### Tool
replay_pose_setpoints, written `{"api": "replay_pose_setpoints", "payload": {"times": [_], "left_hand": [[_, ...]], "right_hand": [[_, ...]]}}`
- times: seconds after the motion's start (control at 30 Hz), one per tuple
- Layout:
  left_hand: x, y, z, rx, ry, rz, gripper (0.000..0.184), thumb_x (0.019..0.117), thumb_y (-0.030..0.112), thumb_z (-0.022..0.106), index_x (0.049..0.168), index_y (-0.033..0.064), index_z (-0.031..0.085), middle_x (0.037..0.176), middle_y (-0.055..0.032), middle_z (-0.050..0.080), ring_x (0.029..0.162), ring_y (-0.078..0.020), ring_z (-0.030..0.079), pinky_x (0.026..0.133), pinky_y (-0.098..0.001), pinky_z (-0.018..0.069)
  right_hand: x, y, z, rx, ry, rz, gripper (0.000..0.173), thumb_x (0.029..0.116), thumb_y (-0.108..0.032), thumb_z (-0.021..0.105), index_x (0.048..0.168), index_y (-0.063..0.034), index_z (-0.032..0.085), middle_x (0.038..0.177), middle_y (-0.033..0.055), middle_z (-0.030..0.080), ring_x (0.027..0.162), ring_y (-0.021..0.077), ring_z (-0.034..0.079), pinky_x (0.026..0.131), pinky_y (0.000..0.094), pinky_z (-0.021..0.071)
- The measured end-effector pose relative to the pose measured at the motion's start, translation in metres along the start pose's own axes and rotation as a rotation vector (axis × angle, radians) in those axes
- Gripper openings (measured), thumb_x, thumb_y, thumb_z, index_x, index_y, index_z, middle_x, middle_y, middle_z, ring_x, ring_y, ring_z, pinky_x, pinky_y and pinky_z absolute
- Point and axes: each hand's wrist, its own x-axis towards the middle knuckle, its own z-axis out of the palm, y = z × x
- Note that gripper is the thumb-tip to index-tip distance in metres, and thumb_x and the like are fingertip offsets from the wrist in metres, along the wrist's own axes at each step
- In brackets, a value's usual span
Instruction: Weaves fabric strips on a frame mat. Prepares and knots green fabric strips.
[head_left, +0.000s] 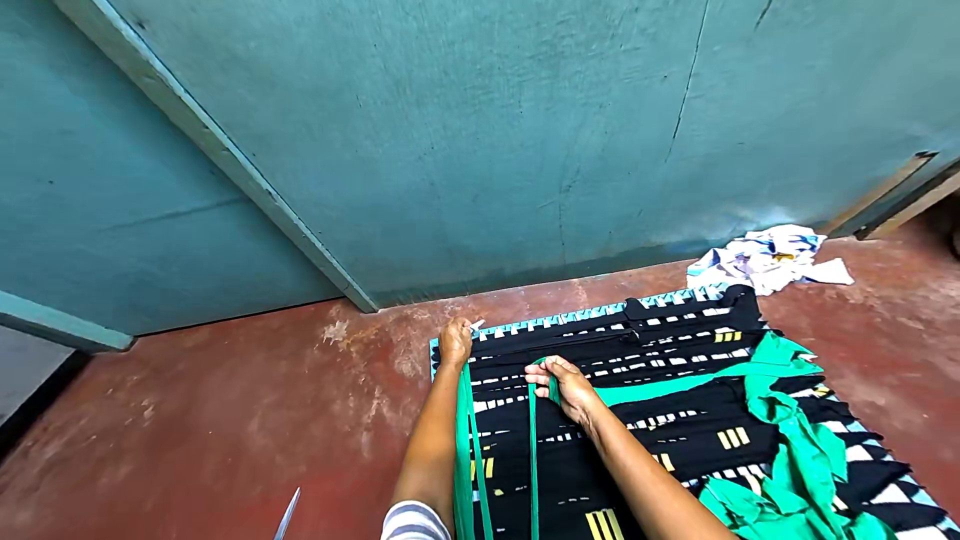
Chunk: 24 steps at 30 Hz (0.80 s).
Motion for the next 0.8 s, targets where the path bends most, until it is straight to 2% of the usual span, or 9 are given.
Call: {"api": "replay_pose_setpoints", "payload": {"times": [0.07, 0.13, 0.3, 0.4, 0.47, 0.57, 0.6, 0.67, 0.8], "left_hand": [[-0.001, -0.013, -0.002, -0.167, 0.058, 0.021, 0.020, 0.0986, 0.001, 0.056, 0.109, -0.0113, 0.067, 0.106, -0.0265, 0.068, 0.103, -0.0335, 0.066, 0.097, -0.0456, 0.0498], [-0.003, -0.022, -0.004, -0.200, 0.041, 0.051, 0.017, 0.0972, 0.002, 0.058, 0.105, -0.0096, 0.068, 0.102, -0.0235, 0.069, 0.097, -0.0290, 0.066, 0.092, -0.0427, 0.0511], [-0.010, -0.018, -0.008, 0.200, -0.156, 0.174, 0.028, 0.1025, 0.008, 0.050, 0.115, -0.0054, 0.071, 0.124, -0.0244, 0.066, 0.124, -0.0374, 0.059, 0.110, -0.0483, 0.0430], [-0.014, -0.010, -0.008, 0.303, -0.179, 0.246, 0.031, 0.1041, 0.009, 0.047, 0.117, -0.0053, 0.070, 0.124, -0.0241, 0.067, 0.126, -0.0386, 0.059, 0.111, -0.0482, 0.0424], [-0.015, -0.009, -0.009, 0.155, -0.118, 0.185, 0.029, 0.1030, 0.008, 0.048, 0.116, -0.0068, 0.069, 0.122, -0.0247, 0.067, 0.122, -0.0380, 0.061, 0.108, -0.0497, 0.0447], [-0.014, -0.016, -0.007, -0.112, 0.094, 0.025, 0.022, 0.0987, 0.002, 0.053, 0.111, -0.0102, 0.067, 0.112, -0.0273, 0.068, 0.108, -0.0368, 0.066, 0.100, -0.0493, 0.0491], [-0.014, -0.015, -0.008, -0.116, 0.127, -0.047, 0.022, 0.0990, 0.002, 0.054, 0.112, -0.0099, 0.067, 0.110, -0.0273, 0.069, 0.107, -0.0364, 0.066, 0.098, -0.0490, 0.0496], [-0.015, -0.009, -0.010, -0.009, 0.110, -0.183, 0.025, 0.1014, 0.007, 0.051, 0.117, -0.0058, 0.066, 0.114, -0.0255, 0.069, 0.112, -0.0371, 0.066, 0.099, -0.0517, 0.0488], [-0.008, -0.002, -0.003, 0.118, 0.090, -0.234, 0.029, 0.1040, 0.011, 0.047, 0.123, -0.0025, 0.066, 0.124, -0.0245, 0.067, 0.120, -0.0385, 0.063, 0.103, -0.0549, 0.0468]], "right_hand": [[0.001, 0.003, -0.001, 0.005, 0.005, 0.003, 0.026, 0.1135, -0.015, 0.029, 0.111, -0.0028, 0.052, 0.097, 0.0120, 0.074, 0.082, 0.0181, 0.074, 0.064, 0.0295, 0.0573], [0.002, 0.005, -0.001, 0.010, 0.014, 0.006, 0.026, 0.1135, -0.015, 0.029, 0.110, -0.0030, 0.052, 0.096, 0.0120, 0.075, 0.081, 0.0181, 0.074, 0.064, 0.0295, 0.0571], [0.002, 0.006, 0.001, 0.012, 0.015, 0.012, 0.026, 0.1136, -0.015, 0.030, 0.110, -0.0025, 0.052, 0.094, 0.0116, 0.074, 0.079, 0.0176, 0.074, 0.062, 0.0288, 0.0570], [0.000, 0.007, 0.002, -0.005, 0.015, 0.013, 0.026, 0.1134, -0.014, 0.030, 0.109, -0.0022, 0.053, 0.093, 0.0113, 0.074, 0.078, 0.0172, 0.073, 0.062, 0.0283, 0.0566], [0.001, 0.008, 0.001, -0.007, 0.016, 0.017, 0.026, 0.1135, -0.015, 0.030, 0.109, -0.0023, 0.053, 0.092, 0.0113, 0.074, 0.077, 0.0173, 0.073, 0.061, 0.0280, 0.0565], [0.002, 0.009, 0.002, -0.009, 0.024, 0.017, 0.027, 0.1135, -0.015, 0.030, 0.109, -0.0026, 0.053, 0.092, 0.0113, 0.074, 0.077, 0.0172, 0.073, 0.061, 0.0279, 0.0561], [0.002, 0.009, 0.003, -0.014, 0.024, 0.015, 0.026, 0.1136, -0.014, 0.030, 0.109, -0.0027, 0.053, 0.092, 0.0110, 0.074, 0.077, 0.0167, 0.073, 0.060, 0.0275, 0.0557], [0.002, 0.009, 0.004, -0.025, 0.021, 0.014, 0.026, 0.1135, -0.014, 0.030, 0.110, -0.0023, 0.053, 0.093, 0.0110, 0.074, 0.077, 0.0166, 0.073, 0.061, 0.0276, 0.0557], [0.001, 0.010, 0.005, -0.049, 0.015, 0.012, 0.027, 0.1137, -0.015, 0.030, 0.113, -0.0012, 0.053, 0.096, 0.0113, 0.073, 0.079, 0.0168, 0.072, 0.063, 0.0288, 0.0557]]}}
